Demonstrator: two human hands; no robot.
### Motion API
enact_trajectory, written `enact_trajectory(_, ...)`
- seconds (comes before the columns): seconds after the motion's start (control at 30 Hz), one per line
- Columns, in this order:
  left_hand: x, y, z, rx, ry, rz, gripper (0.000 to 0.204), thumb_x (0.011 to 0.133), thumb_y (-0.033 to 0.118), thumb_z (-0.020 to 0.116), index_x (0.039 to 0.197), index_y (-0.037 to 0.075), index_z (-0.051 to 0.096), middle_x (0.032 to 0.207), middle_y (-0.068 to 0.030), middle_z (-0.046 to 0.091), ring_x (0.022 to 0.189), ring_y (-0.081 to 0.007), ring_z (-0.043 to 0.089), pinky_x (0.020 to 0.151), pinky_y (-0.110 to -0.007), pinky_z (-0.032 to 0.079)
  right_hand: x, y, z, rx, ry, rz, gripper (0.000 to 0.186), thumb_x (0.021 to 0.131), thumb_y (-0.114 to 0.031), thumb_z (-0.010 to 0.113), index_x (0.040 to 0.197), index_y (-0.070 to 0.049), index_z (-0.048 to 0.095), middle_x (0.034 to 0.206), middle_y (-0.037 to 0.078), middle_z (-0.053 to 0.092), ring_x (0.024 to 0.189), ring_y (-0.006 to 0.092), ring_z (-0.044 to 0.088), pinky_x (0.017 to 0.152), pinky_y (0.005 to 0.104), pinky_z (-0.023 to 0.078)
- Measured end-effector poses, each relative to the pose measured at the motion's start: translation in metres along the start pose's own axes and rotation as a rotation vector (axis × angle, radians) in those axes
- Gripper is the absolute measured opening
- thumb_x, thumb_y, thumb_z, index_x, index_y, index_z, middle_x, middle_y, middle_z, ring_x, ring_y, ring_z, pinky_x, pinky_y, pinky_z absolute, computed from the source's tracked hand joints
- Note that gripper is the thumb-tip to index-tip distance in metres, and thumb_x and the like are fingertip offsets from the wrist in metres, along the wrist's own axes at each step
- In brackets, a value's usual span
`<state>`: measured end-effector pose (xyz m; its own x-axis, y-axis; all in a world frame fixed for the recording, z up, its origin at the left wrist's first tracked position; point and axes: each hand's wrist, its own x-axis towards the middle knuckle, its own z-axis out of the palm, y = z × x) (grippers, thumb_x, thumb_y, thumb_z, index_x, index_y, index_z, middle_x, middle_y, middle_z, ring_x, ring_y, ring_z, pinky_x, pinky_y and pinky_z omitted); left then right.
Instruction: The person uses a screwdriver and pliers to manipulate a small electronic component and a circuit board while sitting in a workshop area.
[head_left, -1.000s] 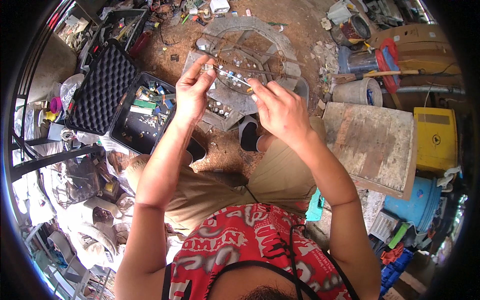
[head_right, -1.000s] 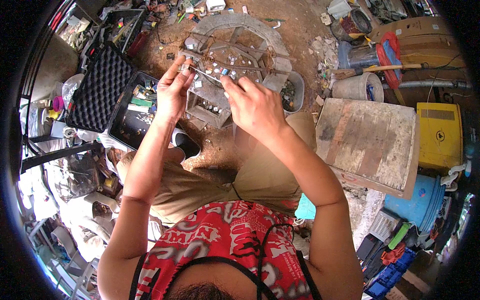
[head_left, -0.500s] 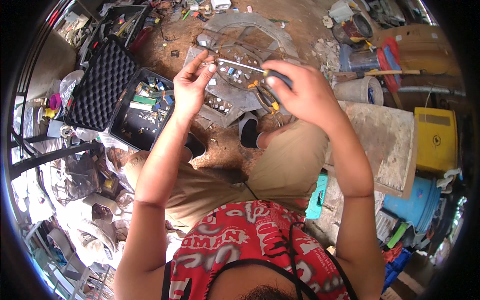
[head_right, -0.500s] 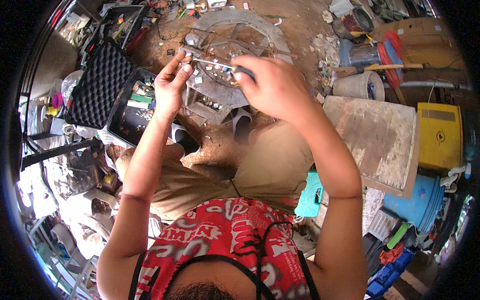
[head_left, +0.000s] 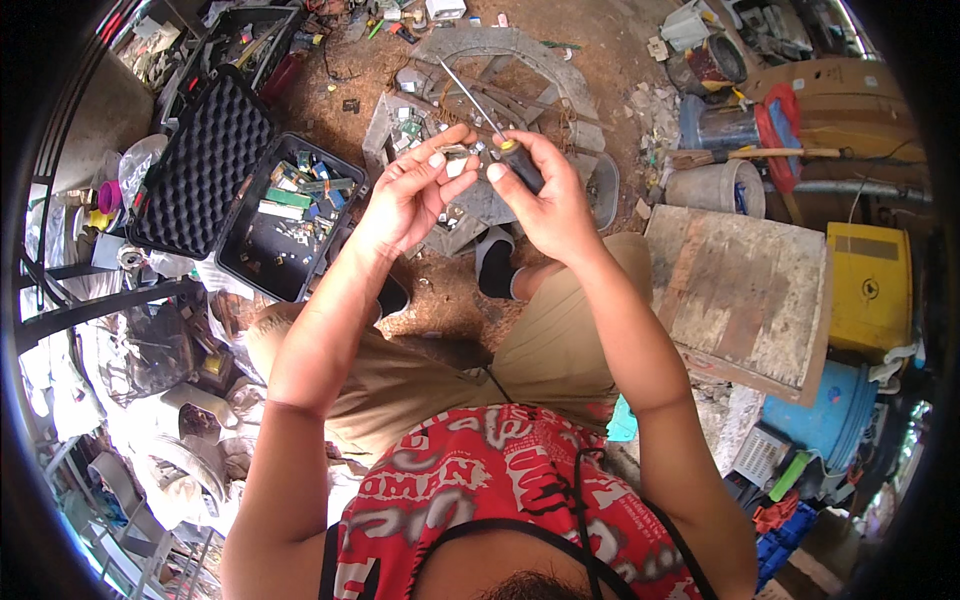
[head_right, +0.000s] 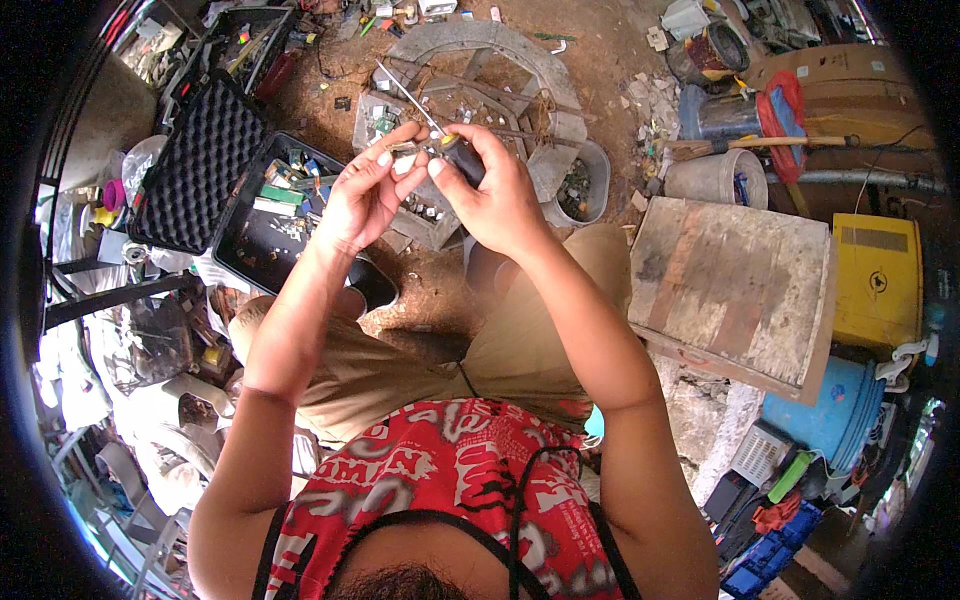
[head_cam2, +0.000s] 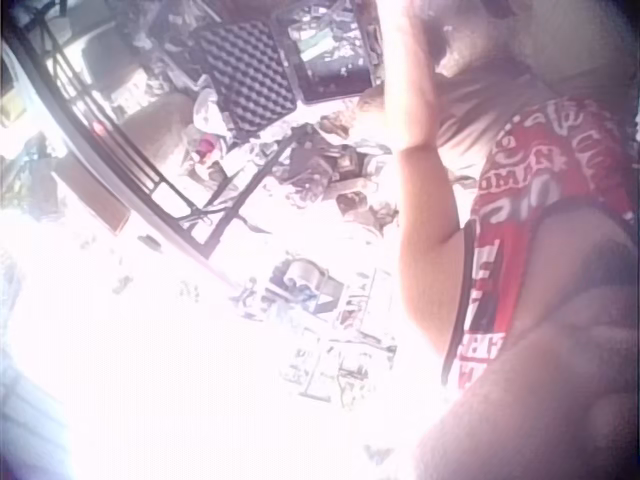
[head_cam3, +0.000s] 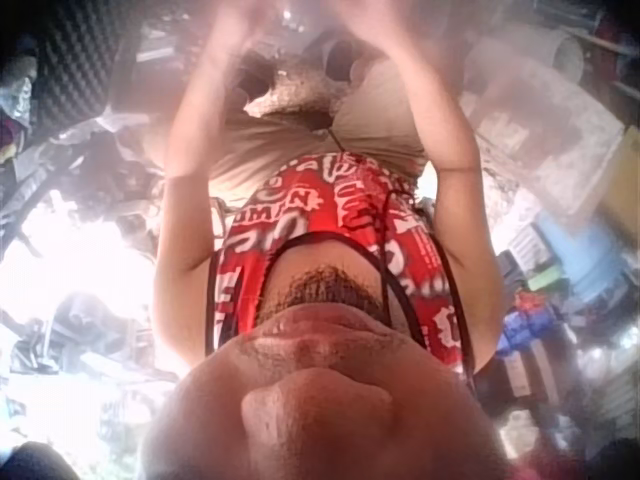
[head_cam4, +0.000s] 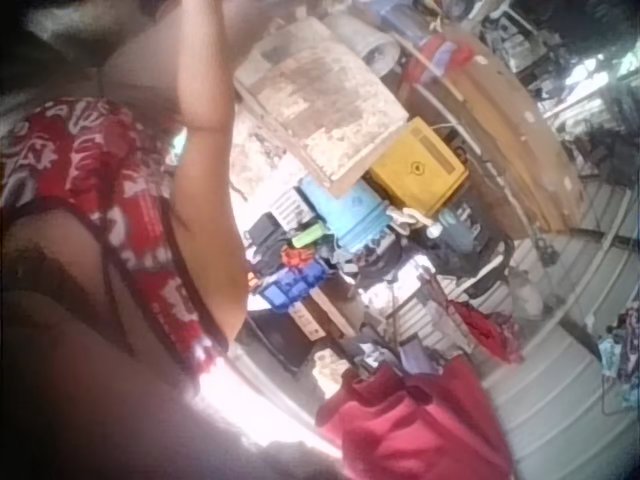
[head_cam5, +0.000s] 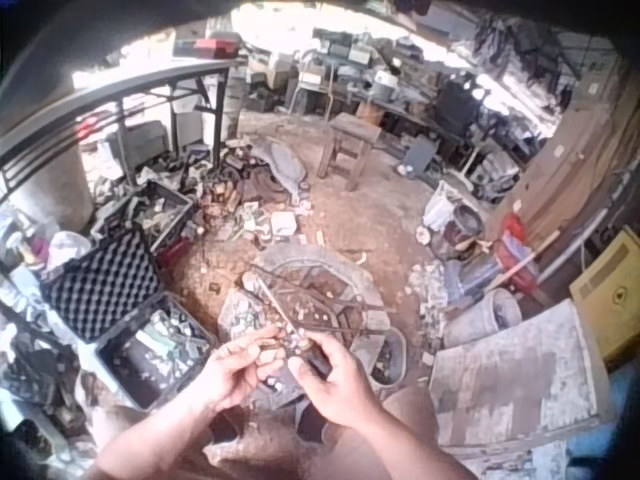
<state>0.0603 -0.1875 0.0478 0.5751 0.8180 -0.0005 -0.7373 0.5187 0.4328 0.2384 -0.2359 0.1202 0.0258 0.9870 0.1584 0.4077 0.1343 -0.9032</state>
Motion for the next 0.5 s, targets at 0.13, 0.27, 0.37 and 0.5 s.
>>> enact_trajectory(0.13, 0.004, 0.012, -0.007, -0.012, 0.04, 0.084, 0.052, 0.094, 0.018, 0.06, 0.138, -0.005, 0.043, 0.127, -0.0169, 0.058, 0.111, -0.0235, 0.061, 0.099, -0.035, 0.051, -0.006, 0.014, -0.001, -0.093, -0.047, 0.219, 0.039, 0.091, -0.014, 0.058, 0.128, -0.001, 0.053, 0.109, 0.016, 0.063, 0.097, 0.0266, 0.062, 0.089, 0.0362, 0.047)
enact_trajectory(0.27, 0.008, 0.056, -0.019, 0.291, 0.252, 0.309, 0.049, 0.096, 0.022, 0.058, 0.138, 0.001, 0.045, 0.126, -0.0125, 0.061, 0.109, -0.0211, 0.062, 0.096, -0.032, 0.052, -0.033, 0.089, 0.019, -0.451, 0.005, 0.101, 0.041, 0.09, -0.012, 0.058, 0.13, -0.005, 0.055, 0.125, 0.021, 0.059, 0.116, 0.0329, 0.058, 0.098, 0.0392, 0.046)
enact_trajectory(0.37, 0.005, 0.084, -0.035, 0.27, 0.367, 0.469, 0.044, 0.099, 0.021, 0.053, 0.138, 0.002, 0.046, 0.13, -0.0129, 0.06, 0.111, -0.021, 0.062, 0.096, -0.032, 0.053, -0.032, 0.076, 0.021, -0.483, 0.009, 0.189, 0.039, 0.085, -0.011, 0.064, 0.124, -0.006, 0.058, 0.111, 0.018, 0.066, 0.102, 0.0317, 0.065, 0.089, 0.0393, 0.051)
enact_trajectory(0.5, 0.003, 0.083, -0.036, 0.162, 0.38, 0.471, 0.042, 0.1, 0.021, 0.05, 0.137, 0.001, 0.048, 0.131, -0.0152, 0.059, 0.113, -0.0208, 0.062, 0.097, -0.032, 0.053, -0.003, 0.065, 0.0, -0.602, 0.021, -0.062, 0.027, 0.079, -0.01, 0.067, 0.106, -0.006, 0.069, 0.098, 0.015, 0.065, 0.089, 0.0326, 0.065, 0.08, 0.0388, 0.053)
